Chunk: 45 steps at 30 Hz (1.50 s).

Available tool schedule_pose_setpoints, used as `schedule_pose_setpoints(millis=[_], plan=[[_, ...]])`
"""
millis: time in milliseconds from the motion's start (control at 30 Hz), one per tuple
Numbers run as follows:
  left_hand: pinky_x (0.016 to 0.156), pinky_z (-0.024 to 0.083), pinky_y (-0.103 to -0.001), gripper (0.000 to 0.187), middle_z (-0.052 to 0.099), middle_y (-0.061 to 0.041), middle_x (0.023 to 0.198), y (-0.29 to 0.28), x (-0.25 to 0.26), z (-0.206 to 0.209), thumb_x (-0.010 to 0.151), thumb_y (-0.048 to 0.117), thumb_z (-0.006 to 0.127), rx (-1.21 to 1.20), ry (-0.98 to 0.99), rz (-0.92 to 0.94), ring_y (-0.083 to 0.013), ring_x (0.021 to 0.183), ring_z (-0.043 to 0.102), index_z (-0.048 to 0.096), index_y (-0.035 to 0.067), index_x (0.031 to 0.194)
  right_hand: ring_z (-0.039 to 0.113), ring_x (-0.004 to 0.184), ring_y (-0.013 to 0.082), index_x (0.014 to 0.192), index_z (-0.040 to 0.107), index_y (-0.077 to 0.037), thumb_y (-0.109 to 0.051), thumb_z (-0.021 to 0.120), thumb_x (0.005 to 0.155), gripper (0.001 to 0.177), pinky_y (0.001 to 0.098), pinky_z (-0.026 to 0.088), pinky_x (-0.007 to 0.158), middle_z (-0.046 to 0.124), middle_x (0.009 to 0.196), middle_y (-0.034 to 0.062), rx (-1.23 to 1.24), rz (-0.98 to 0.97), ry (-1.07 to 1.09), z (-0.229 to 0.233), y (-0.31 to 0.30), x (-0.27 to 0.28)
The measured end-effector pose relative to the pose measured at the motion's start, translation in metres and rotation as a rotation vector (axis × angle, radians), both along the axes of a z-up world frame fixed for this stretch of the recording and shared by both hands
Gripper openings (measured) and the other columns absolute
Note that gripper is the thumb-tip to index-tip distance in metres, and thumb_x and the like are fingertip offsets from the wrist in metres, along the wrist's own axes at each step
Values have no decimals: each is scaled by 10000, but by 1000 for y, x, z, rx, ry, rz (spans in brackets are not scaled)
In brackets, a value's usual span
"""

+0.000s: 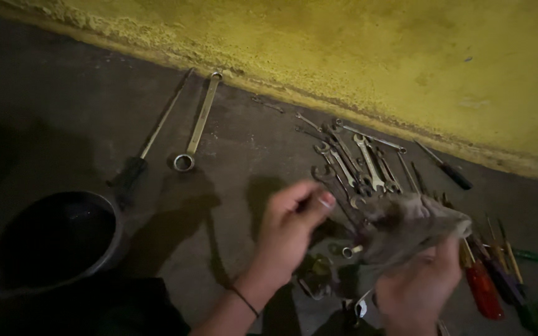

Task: The person organizes several wrenches on the floor and wipes a metal engine component with a cloth.

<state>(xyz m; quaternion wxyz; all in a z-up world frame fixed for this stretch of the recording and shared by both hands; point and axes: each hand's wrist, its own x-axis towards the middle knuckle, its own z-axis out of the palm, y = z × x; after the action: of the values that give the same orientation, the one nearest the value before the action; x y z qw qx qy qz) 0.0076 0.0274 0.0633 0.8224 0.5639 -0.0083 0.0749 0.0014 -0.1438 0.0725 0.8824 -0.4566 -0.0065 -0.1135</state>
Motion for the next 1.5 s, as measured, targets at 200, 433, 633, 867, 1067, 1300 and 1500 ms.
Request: schedule_pose_setpoints(millis=[200, 433, 633, 867, 1067, 1300, 1500], plan=[[589, 431, -283, 124, 547, 28, 761, 12, 11, 10, 966, 252, 537, -769, 203, 274, -112, 696, 514, 529, 145, 905, 639, 950, 297, 1237, 561, -54, -332, 426, 1067, 353, 418, 521, 825, 659, 1111, 163, -567, 160, 282, -65, 65, -8], [495, 292, -290, 464, 401, -7, 670, 45, 0, 21, 1050, 545, 439, -674, -77, 125, -133, 537, 362, 435, 142, 821, 634, 859, 441, 1047, 647, 12, -213, 386, 1047, 345, 474, 491, 733, 680, 923, 261, -1126, 97, -229, -85, 83, -17], [530, 265, -290, 492, 354, 0, 687, 64, -4, 36, 1074, 555, 416, -902, -177, -106, -127, 567, 313, 440, 132, 824, 654, 794, 426, 928, 644, -7, -215, 512, 990, 255, 504, 489, 687, 668, 829, 222, -1270, 150, -172, -77, 64, -4], [482, 269, -315, 350, 370, 22, 707, 51, -3, 20, 1031, 391, 460, -847, -216, -66, -135, 577, 330, 378, 168, 773, 617, 935, 410, 1099, 611, 20, -208, 495, 1021, 268, 484, 469, 798, 640, 1013, 240, -1111, 202, -128, -86, 71, -10], [480, 262, -326, 258, 339, -4, 623, 42, -2, 15, 947, 323, 494, -712, -136, -182, -141, 532, 298, 402, 136, 795, 577, 1030, 380, 1203, 588, 27, -158, 486, 1041, 266, 470, 444, 902, 598, 1143, 238, -959, 181, -250, -99, 70, -21], [515, 252, -318, 356, 347, -4, 659, 84, 0, 26, 1011, 402, 541, -807, -304, -144, -128, 567, 300, 446, 112, 828, 663, 927, 300, 1045, 669, -11, -240, 588, 996, 248, 415, 519, 836, 697, 988, 189, -1226, 219, 26, -92, 35, 6], [555, 262, -305, 397, 353, 2, 703, 102, 4, 15, 1004, 468, 529, -992, -487, -229, -132, 619, 305, 443, 107, 860, 636, 1020, 267, 1224, 625, -72, -272, 530, 1003, 313, 406, 496, 884, 693, 1100, 109, -421, 200, 765, -79, 22, 25]])
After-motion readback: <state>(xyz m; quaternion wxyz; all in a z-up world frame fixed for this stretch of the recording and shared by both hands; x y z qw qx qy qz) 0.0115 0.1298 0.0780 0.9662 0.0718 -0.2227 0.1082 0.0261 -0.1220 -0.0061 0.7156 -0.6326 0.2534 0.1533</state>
